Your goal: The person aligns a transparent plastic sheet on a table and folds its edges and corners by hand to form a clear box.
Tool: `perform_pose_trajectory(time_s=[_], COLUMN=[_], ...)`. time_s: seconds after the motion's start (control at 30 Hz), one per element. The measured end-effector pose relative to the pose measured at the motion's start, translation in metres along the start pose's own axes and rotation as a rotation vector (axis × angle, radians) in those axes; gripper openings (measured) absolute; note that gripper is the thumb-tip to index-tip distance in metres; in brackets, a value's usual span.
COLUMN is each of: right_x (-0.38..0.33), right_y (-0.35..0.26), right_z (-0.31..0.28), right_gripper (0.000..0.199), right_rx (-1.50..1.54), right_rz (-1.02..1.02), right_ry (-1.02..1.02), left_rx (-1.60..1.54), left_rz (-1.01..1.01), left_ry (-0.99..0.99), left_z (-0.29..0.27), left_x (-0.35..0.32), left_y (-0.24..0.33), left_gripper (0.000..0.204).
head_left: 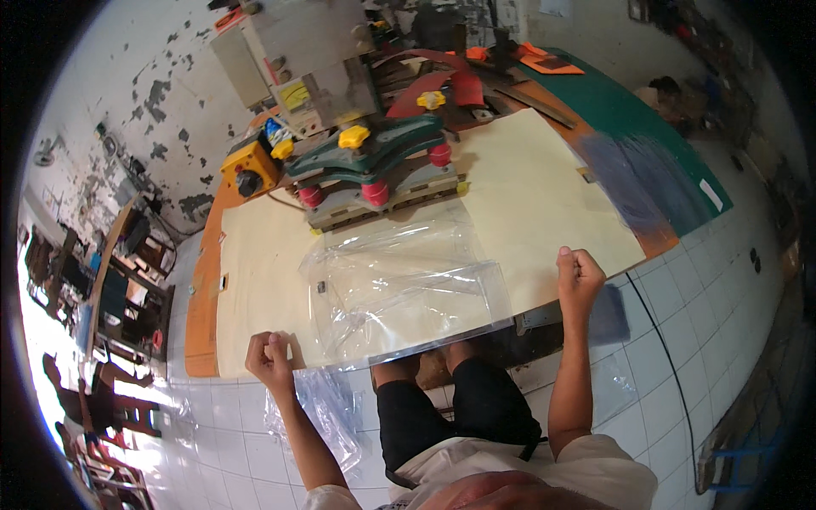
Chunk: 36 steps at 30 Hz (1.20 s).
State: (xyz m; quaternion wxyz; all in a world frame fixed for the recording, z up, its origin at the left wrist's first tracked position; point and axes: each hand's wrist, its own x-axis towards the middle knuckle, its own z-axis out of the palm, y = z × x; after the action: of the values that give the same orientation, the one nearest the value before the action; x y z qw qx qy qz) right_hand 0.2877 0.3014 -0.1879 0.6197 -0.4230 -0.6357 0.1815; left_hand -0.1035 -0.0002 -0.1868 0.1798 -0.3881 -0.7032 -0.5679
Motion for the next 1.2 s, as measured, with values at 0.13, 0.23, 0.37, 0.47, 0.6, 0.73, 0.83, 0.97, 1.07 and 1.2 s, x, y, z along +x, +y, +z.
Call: perform_pose_trajectory(time_s=[0.13, 0.23, 0.37, 0.47, 0.6, 0.73, 0.83, 0.97, 1.07, 1.2], right_x=[-0.002, -0.002, -0.004, -0.006, -0.005, -0.004, -0.003, -0.004, -0.004, -0.006], right_y=[0.003, -0.002, 0.003, -0.001, -0.001, 0.001, 0.005, -0.001, -0.007, -0.004], right_z=[0.001, 0.003, 0.003, 0.006, 0.005, 0.005, 0.004, 0.005, 0.004, 0.003], right_gripper=[0.033, 0.035, 0.035, 0.033, 0.034, 0.035, 0.035, 0.034, 0.033, 0.032], right_rx=[-0.011, 0.044, 0.064, 0.072, 0.047, 0.047, 0.036, 0.037, 0.042, 0.051], right_rz=[0.015, 0.067, 0.067, 0.018, -0.031, -0.042, -0.061, -0.018, -0.023, 0.028], right_ry=[-0.015, 0.01, -0.016, 0.003, 0.004, 0.006, 0.001, -0.008, -0.01, -0.021], left_rx=[0.026, -0.022, -0.025, -0.022, 0.003, 0.006, 0.011, 0.005, -0.003, -0.015], left_rz=[-0.015, -0.01, 0.029, 0.023, 0.042, 0.063, 0.074, 0.058, 0.071, 0.033], left_ry=[0.011, 0.014, 0.027, 0.025, 0.037, 0.044, 0.04, 0.034, 0.034, 0.03], left_z=[0.0, 0.001, 0.001, -0.002, -0.002, 0.0, -0.001, -0.002, -0.002, -0.002], left_x=[0.002, 0.003, 0.005, 0.004, 0.004, 0.002, 0.004, 0.003, 0.003, 0.002], left_y=[0.001, 0.005, 0.01, 0.009, 0.008, 0.002, 0.006, 0.005, 0.002, 0.004], left_gripper=[0.018, 0.015, 0.015, 0.014, 0.013, 0.012, 0.012, 0.012, 0.012, 0.013])
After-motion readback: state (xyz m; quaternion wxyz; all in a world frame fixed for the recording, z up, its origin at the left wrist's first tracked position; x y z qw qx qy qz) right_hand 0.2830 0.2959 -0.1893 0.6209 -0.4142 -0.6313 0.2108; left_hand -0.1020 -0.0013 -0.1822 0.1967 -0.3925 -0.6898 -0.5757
